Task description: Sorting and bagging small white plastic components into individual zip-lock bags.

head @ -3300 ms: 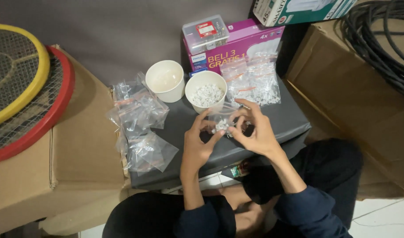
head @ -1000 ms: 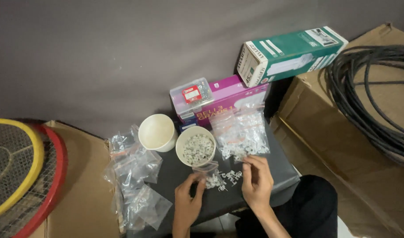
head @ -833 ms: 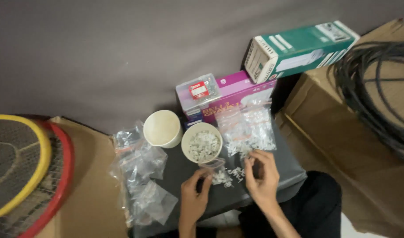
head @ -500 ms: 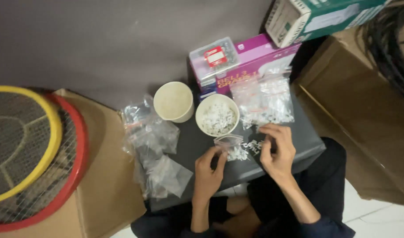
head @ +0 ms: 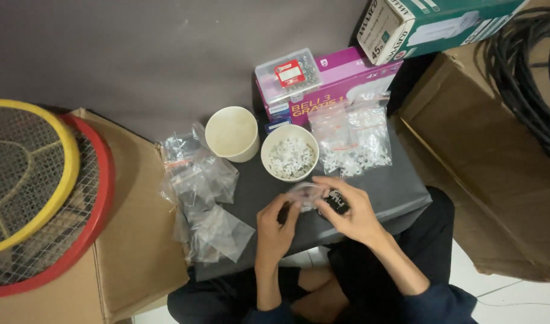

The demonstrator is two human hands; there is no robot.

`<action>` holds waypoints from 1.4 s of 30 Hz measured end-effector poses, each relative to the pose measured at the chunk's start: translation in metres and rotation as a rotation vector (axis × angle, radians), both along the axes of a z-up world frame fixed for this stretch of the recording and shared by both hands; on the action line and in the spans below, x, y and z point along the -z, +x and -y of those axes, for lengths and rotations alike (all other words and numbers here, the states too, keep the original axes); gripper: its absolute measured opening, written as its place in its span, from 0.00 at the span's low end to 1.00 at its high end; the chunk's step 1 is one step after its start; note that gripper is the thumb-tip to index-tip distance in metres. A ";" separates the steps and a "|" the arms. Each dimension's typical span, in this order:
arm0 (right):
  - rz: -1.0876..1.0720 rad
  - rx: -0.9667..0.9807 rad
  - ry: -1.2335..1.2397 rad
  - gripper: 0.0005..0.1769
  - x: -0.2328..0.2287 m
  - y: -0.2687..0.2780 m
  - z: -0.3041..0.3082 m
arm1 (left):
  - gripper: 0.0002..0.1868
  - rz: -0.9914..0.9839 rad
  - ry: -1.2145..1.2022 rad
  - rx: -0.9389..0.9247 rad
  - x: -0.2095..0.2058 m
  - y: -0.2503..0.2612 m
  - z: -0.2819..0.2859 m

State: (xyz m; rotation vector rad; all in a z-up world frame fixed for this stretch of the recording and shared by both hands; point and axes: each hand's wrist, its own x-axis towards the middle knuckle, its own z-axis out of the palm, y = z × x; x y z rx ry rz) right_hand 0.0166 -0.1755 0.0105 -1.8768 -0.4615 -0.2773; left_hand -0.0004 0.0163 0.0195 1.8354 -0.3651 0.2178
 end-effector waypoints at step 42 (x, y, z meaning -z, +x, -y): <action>0.093 0.130 0.183 0.25 0.019 -0.004 -0.011 | 0.14 -0.090 -0.150 0.003 -0.009 -0.005 0.005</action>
